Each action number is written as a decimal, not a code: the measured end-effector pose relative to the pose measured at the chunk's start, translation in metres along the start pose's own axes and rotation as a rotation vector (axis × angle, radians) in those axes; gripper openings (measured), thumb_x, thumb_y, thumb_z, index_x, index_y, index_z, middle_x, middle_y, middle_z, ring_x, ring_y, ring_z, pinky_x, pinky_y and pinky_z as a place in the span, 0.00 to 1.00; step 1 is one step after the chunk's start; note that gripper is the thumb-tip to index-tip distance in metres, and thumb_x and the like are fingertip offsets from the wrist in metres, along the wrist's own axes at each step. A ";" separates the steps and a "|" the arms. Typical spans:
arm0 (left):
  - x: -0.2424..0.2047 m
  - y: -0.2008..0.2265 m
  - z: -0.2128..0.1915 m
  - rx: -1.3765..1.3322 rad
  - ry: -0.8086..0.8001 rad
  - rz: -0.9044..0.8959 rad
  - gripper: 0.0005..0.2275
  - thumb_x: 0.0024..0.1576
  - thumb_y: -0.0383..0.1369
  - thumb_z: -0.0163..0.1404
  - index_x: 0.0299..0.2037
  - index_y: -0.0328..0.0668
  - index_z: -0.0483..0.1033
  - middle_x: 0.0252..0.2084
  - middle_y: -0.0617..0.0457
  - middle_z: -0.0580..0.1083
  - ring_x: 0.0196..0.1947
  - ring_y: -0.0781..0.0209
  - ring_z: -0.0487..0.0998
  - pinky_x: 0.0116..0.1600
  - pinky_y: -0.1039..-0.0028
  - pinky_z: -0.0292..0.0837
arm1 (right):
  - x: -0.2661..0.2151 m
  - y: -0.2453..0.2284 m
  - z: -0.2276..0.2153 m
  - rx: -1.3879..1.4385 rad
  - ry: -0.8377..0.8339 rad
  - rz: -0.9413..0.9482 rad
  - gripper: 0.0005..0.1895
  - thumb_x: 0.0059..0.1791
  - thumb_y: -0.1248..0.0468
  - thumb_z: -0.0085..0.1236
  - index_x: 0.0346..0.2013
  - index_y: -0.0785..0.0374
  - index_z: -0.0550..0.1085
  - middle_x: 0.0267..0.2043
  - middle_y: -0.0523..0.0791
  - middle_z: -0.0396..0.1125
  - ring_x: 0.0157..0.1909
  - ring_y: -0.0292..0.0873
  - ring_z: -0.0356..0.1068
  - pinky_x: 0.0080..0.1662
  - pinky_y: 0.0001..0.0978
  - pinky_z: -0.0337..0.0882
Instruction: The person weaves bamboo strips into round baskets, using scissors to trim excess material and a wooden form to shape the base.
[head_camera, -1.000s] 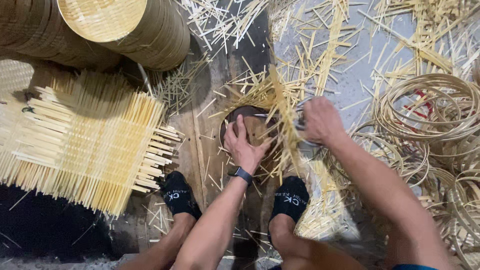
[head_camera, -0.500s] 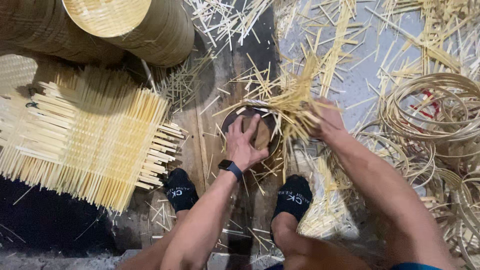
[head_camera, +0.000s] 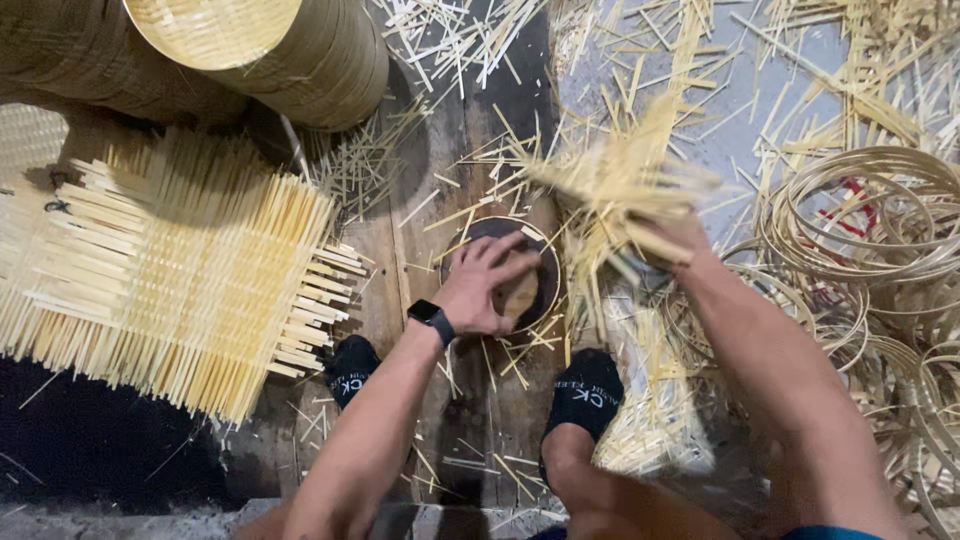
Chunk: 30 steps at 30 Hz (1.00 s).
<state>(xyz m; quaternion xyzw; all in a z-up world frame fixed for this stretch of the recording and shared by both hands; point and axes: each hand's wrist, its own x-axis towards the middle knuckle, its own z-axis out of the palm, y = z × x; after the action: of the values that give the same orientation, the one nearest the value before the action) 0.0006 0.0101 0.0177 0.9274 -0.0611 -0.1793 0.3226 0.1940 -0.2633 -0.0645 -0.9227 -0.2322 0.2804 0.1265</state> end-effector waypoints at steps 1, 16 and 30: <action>-0.002 -0.008 0.009 -0.076 0.172 -0.075 0.40 0.36 0.41 0.64 0.66 0.63 0.67 0.71 0.47 0.62 0.69 0.40 0.60 0.70 0.46 0.55 | 0.001 0.009 -0.002 0.017 0.002 0.074 0.27 0.48 0.46 0.57 0.53 0.63 0.72 0.52 0.54 0.70 0.54 0.54 0.69 0.56 0.48 0.69; 0.074 -0.052 0.055 -0.429 0.423 -0.809 0.18 0.46 0.54 0.61 0.42 0.59 0.86 0.44 0.51 0.74 0.51 0.49 0.74 0.60 0.54 0.66 | -0.047 -0.039 0.030 0.477 -0.335 0.115 0.21 0.46 0.49 0.65 0.45 0.61 0.79 0.40 0.47 0.76 0.39 0.44 0.74 0.47 0.43 0.75; 0.068 -0.066 0.080 -0.484 0.653 -0.505 0.18 0.53 0.53 0.58 0.41 0.50 0.87 0.45 0.52 0.74 0.50 0.55 0.74 0.56 0.61 0.72 | -0.072 -0.069 0.075 0.781 0.249 0.100 0.13 0.46 0.63 0.68 0.40 0.72 0.82 0.33 0.50 0.78 0.31 0.37 0.74 0.35 0.25 0.73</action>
<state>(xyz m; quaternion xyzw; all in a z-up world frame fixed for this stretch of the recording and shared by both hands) 0.0336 0.0002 -0.1012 0.8192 0.3142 0.0396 0.4781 0.0731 -0.2327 -0.0670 -0.8425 -0.0461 0.2394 0.4804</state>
